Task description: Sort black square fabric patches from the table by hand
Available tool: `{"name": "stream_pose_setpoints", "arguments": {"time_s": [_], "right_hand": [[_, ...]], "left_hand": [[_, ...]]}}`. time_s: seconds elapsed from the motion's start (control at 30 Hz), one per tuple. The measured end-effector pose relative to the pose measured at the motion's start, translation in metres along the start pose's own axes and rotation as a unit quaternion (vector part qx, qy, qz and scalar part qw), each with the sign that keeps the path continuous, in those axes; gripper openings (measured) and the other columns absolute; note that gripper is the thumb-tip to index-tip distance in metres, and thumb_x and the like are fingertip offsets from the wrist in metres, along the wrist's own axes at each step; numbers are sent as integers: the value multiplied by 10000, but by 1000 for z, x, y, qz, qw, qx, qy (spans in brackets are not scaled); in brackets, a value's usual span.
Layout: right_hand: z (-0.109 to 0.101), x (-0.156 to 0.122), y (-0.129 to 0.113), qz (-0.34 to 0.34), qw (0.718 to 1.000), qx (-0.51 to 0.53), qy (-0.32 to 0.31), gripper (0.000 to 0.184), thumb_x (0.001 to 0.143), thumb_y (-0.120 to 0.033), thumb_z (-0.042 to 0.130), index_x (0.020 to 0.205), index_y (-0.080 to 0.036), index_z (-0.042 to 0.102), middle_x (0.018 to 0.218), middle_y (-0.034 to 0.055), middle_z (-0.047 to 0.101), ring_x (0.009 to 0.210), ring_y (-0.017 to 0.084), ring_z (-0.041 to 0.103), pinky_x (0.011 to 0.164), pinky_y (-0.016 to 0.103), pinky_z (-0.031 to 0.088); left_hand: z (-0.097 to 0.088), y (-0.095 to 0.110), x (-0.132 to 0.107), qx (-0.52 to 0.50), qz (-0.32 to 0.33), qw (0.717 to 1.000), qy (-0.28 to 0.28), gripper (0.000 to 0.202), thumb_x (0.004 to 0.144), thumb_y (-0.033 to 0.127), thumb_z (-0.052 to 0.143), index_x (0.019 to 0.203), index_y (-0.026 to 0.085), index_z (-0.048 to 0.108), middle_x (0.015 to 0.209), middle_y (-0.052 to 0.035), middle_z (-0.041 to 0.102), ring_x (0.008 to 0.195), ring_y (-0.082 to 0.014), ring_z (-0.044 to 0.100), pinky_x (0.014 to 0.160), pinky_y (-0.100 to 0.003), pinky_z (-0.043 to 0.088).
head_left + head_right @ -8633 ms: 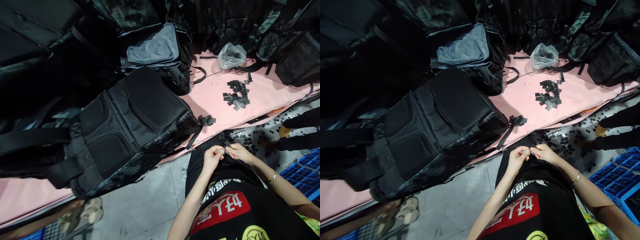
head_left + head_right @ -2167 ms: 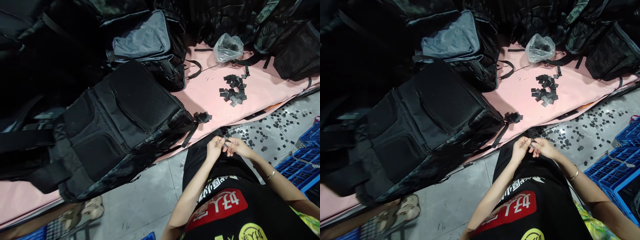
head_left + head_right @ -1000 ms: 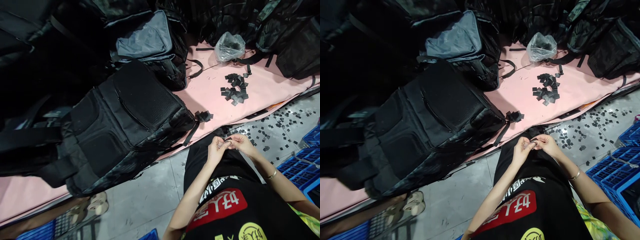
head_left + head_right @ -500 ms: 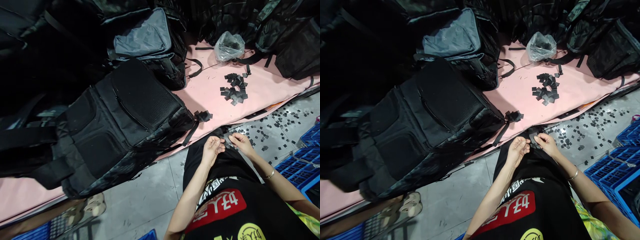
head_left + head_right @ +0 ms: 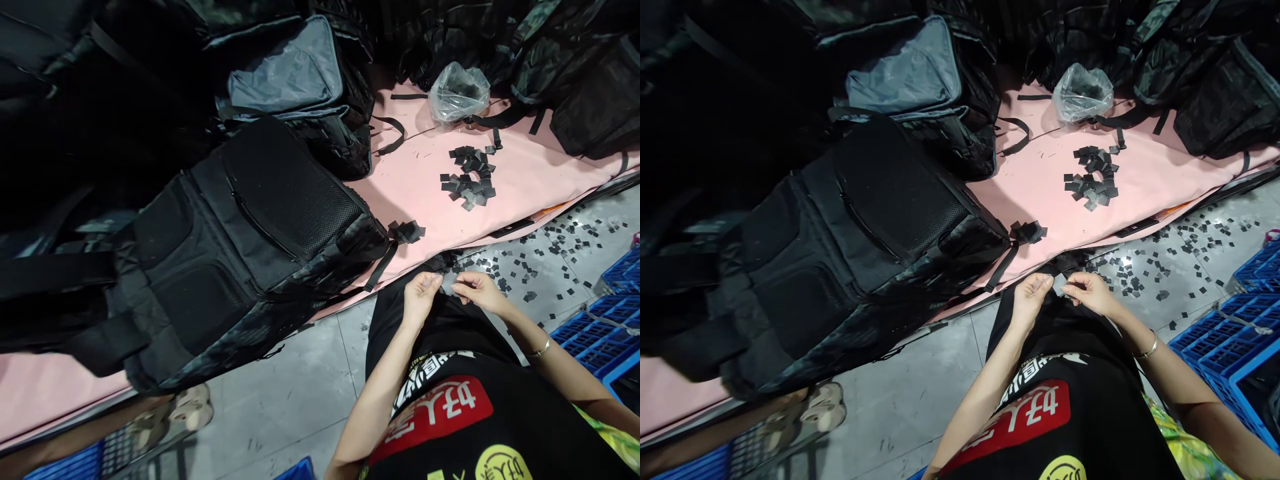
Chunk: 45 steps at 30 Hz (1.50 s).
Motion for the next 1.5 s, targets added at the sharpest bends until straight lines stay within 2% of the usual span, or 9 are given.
{"name": "stream_pose_setpoints", "arguments": {"time_s": [0.27, 0.43, 0.5, 0.6, 0.73, 0.9, 1.1, 1.33, 1.5], "right_hand": [[-2, 0, -3, -10, 1000, 16, -12, 352, 795, -440, 583, 587, -174, 481, 471, -35, 493, 463, 94, 439, 504, 232, 347], [-4, 3, -1, 8, 998, 65, -11, 394, 825, -475, 527, 584, -165, 494, 498, -16, 514, 470, 95, 464, 491, 230, 352], [-2, 5, -2, 11, 996, 90, -15, 393, 819, -496, 525, 620, -157, 525, 515, -11, 522, 466, 96, 470, 477, 231, 352], [2, 7, 0, 16, 991, 130, -19, 353, 792, -501, 561, 792, -148, 574, 521, -27, 516, 441, 90, 459, 448, 225, 336], [4, 9, 4, 10, 985, 170, -11, 341, 783, -473, 591, 907, -158, 549, 537, -44, 511, 419, 78, 445, 425, 214, 314], [7, 9, 7, 17, 985, 169, 9, 354, 777, -504, 584, 722, -159, 521, 494, -53, 454, 361, 55, 368, 373, 204, 235], [19, 11, 6, 44, 982, 186, -6, 447, 739, -563, 588, 585, -170, 444, 452, -79, 318, 371, 39, 251, 363, 195, 159], [21, 16, 13, 67, 973, 216, 41, 432, 727, -565, 601, 625, -157, 505, 450, -79, 314, 387, 38, 230, 389, 206, 128], [8, 18, 8, 46, 968, 232, 89, 420, 723, -572, 602, 694, -156, 552, 441, -93, 234, 388, 46, 187, 387, 220, 115]], "left_hand": [[-10, -10, 3, -96, -32, 993, 57, 312, 714, 414, 619, 654, 168, 437, 473, 106, 237, 372, -14, 182, 370, -162, 105], [-3, -5, 1, -162, -39, 986, 7, 310, 618, 262, 718, 570, 132, 442, 693, 28, 502, 561, -35, 492, 528, -167, 409], [2, -7, -2, -190, -66, 979, -20, 308, 593, 226, 741, 578, 126, 451, 810, 0, 560, 669, -71, 570, 620, -204, 466], [6, -8, -6, -217, -99, 970, -51, 288, 577, 194, 766, 705, 147, 512, 793, 0, 587, 700, -109, 607, 646, -238, 489], [10, -10, -7, -213, -109, 968, -71, 327, 636, 253, 739, 917, 146, 610, 755, -3, 557, 627, -75, 552, 590, -209, 462], [10, -11, -4, -178, -76, 980, -49, 285, 710, 349, 673, 814, 84, 667, 598, 35, 382, 487, -23, 364, 428, -165, 262], [10, -6, -4, -121, -44, 991, -46, 301, 642, 379, 722, 721, 100, 641, 527, 71, 281, 450, -18, 227, 425, -194, 154], [-2, -7, -5, -134, -26, 990, 34, 318, 627, 385, 727, 639, 128, 539, 555, 53, 406, 451, -22, 274, 421, -189, 187], [3, -10, -7, -169, -45, 985, 3, 293, 705, 408, 657, 720, 145, 530, 608, 32, 459, 486, -45, 389, 457, -191, 298]]}}
Point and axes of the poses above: each hand's wrist, its own x-axis towards the middle knuckle, its own z-axis out of the palm, y = z × x, the point moved 9 cm from there along x, towards the middle knuckle
